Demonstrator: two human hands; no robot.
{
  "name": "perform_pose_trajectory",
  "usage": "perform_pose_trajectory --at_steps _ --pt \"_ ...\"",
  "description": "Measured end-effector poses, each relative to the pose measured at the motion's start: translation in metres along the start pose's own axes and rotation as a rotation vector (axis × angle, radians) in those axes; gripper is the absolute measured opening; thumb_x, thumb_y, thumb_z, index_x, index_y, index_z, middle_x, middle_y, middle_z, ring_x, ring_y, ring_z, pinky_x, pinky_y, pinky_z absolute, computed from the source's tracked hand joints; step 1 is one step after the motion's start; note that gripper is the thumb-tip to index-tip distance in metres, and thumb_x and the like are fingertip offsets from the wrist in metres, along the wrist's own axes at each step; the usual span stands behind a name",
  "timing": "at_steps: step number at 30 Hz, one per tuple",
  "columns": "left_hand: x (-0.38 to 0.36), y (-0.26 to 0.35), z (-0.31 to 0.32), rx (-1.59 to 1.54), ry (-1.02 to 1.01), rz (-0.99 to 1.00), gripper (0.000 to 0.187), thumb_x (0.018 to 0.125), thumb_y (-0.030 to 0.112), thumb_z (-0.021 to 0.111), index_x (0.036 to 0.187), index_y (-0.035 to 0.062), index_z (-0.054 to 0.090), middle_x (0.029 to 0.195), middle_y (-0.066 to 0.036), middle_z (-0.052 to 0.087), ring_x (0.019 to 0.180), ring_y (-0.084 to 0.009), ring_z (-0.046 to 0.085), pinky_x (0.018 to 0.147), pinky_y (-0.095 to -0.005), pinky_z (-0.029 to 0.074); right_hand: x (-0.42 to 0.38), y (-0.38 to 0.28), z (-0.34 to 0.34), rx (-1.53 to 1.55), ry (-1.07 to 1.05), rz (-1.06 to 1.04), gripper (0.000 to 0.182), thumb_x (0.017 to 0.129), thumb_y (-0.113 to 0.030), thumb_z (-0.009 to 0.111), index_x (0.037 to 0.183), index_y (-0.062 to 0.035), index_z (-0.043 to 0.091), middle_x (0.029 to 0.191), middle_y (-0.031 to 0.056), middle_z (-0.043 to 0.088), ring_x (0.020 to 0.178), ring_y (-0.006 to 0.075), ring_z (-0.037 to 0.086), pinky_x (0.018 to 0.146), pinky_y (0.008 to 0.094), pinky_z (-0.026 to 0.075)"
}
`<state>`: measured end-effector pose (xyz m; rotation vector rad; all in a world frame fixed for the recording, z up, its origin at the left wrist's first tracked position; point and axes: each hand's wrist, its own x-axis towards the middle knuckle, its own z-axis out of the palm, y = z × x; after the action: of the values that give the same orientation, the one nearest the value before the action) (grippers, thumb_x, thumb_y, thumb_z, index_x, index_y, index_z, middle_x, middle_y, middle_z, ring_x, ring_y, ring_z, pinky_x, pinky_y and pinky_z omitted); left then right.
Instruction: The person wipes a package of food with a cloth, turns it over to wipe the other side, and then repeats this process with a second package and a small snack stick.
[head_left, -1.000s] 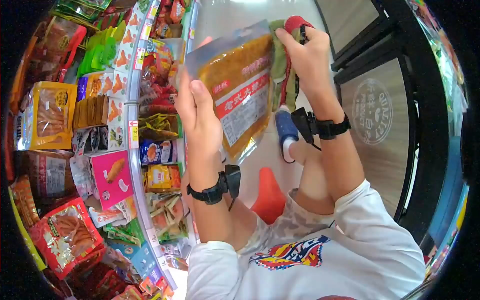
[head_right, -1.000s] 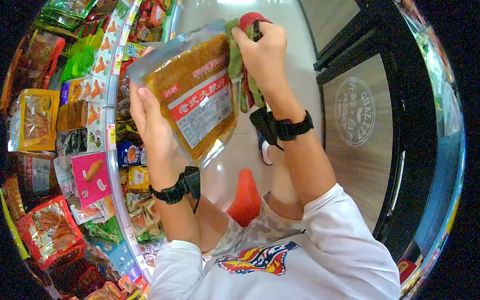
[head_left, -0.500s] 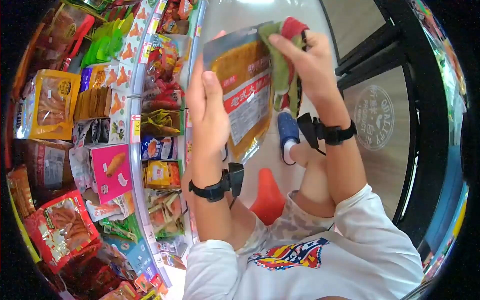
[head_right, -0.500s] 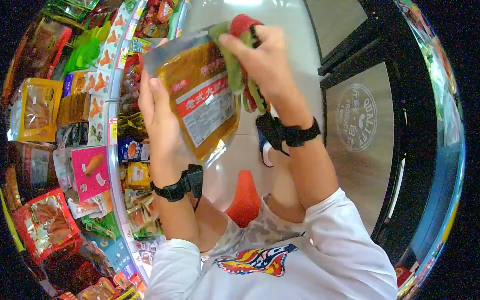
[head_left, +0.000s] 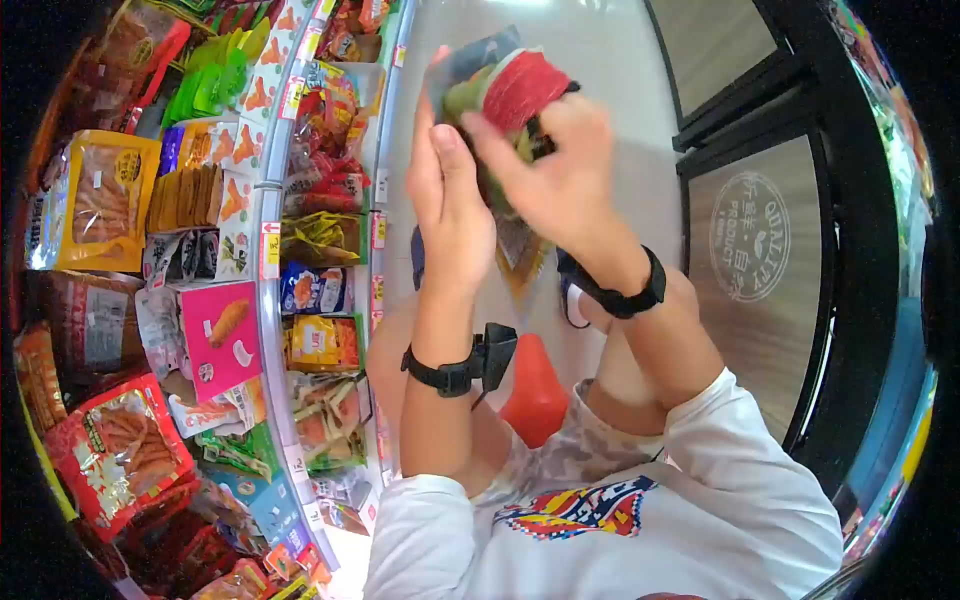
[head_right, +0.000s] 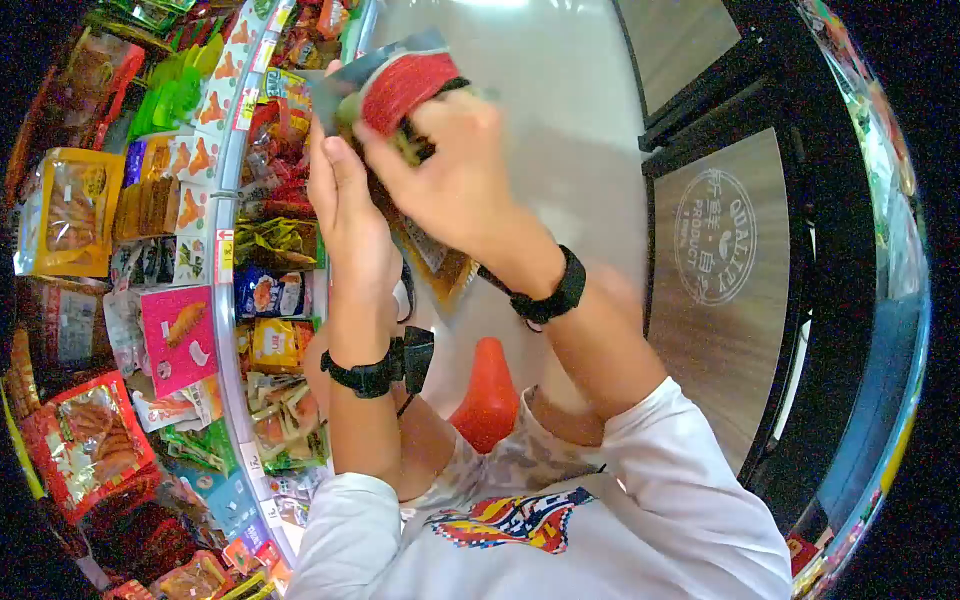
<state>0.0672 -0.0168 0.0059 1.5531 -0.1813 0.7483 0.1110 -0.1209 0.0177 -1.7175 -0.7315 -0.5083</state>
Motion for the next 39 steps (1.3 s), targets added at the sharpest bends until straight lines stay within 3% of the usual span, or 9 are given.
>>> perform_pose_trajectory --at_steps 7,8,15,19,21,25,27,33,39 --pt "-0.015 0.007 -0.002 -0.004 0.101 -0.238 0.054 0.115 0.036 0.035 0.153 -0.0014 0.043 0.142 -0.012 0.057 0.127 -0.0193 0.055 0.113 -0.034 0.039 0.002 0.006 0.004 -0.16 0.092 0.08 0.014 0.084 -0.014 0.077 0.091 -0.0029 0.073 0.085 0.0176 0.071 0.075 0.0386 0.067 0.066 0.0418 0.053" --pt "-0.022 0.003 0.01 0.008 0.35 -0.386 0.055 0.114 0.037 0.039 0.154 -0.0007 0.042 0.149 -0.012 0.053 0.136 -0.0199 0.048 0.117 -0.0361 0.034 0.003 0.007 0.001 -0.149 0.073 0.164 0.014 0.084 -0.015 0.076 0.09 -0.0029 0.072 0.084 0.018 0.07 0.075 0.0391 0.066 0.067 0.0424 0.053" --pt "-0.009 0.008 -0.006 -0.043 0.07 -0.113 0.052 0.115 0.034 0.034 0.149 -0.0026 0.046 0.137 -0.013 0.061 0.123 -0.0191 0.057 0.109 -0.034 0.042 -0.009 0.002 0.006 -0.085 0.079 -0.133 0.014 0.083 -0.014 0.078 0.093 -0.0044 0.075 0.084 0.0182 0.071 0.077 0.0379 0.068 0.07 0.042 0.054" --pt "-0.012 0.014 -0.005 -0.073 0.091 -0.223 0.051 0.114 0.036 0.039 0.151 0.0017 0.045 0.147 -0.012 0.055 0.132 -0.0219 0.053 0.112 -0.0379 0.041 0.005 0.012 -0.005 -0.102 0.179 0.329 0.012 0.083 -0.013 0.077 0.086 -0.0022 0.071 0.081 0.0169 0.07 0.074 0.0368 0.067 0.066 0.0424 0.052" --pt "-0.013 0.013 -0.003 0.056 0.167 -0.176 0.047 0.115 0.03 0.034 0.144 -0.0037 0.049 0.119 -0.01 0.065 0.105 -0.0144 0.058 0.096 -0.031 0.046 0.004 0.015 -0.005 -0.155 0.194 0.302 0.013 0.083 -0.013 0.077 0.084 -0.0016 0.07 0.082 0.0167 0.07 0.075 0.037 0.067 0.066 0.0427 0.051" --pt "-0.017 0.008 -0.014 0.21 0.112 -0.341 0.046 0.115 0.029 0.035 0.141 -0.0047 0.05 0.105 -0.007 0.062 0.093 -0.0133 0.053 0.087 -0.0319 0.045 -0.01 0.001 0.008 -0.089 0.152 -0.106 0.013 0.081 -0.011 0.077 0.092 -0.0046 0.074 0.086 0.0181 0.071 0.081 0.038 0.068 0.071 0.0454 0.053" --pt "-0.015 0.008 -0.011 0.144 0.234 -0.245 0.044 0.114 0.029 0.037 0.139 -0.0044 0.051 0.095 -0.005 0.058 0.085 -0.013 0.047 0.08 -0.0327 0.043 -0.008 0.004 0.006 -0.178 0.16 -0.038 0.011 0.083 -0.012 0.076 0.088 -0.0029 0.073 0.084 0.0195 0.071 0.078 0.0382 0.068 0.07 0.0449 0.052" --pt "-0.015 0.012 -0.015 0.202 0.195 -0.145 0.048 0.114 0.034 0.036 0.142 -0.0017 0.051 0.125 -0.012 0.063 0.114 -0.019 0.056 0.103 -0.0359 0.041 0.01 0.021 -0.013 -0.146 0.197 0.392 0.015 0.086 -0.016 0.073 0.084 -0.0015 0.071 0.078 0.0218 0.067 0.074 0.0393 0.066 0.067 0.0443 0.051" --pt "-0.015 0.016 -0.019 0.201 0.233 -0.215 0.056 0.114 0.041 0.035 0.146 -0.0022 0.048 0.135 -0.013 0.061 0.12 -0.0206 0.056 0.107 -0.0371 0.041 0.0 0.014 -0.004 -0.195 0.135 0.035 0.018 0.085 -0.017 0.074 0.084 0.0003 0.07 0.076 0.0221 0.066 0.069 0.0393 0.063 0.066 0.0437 0.05"
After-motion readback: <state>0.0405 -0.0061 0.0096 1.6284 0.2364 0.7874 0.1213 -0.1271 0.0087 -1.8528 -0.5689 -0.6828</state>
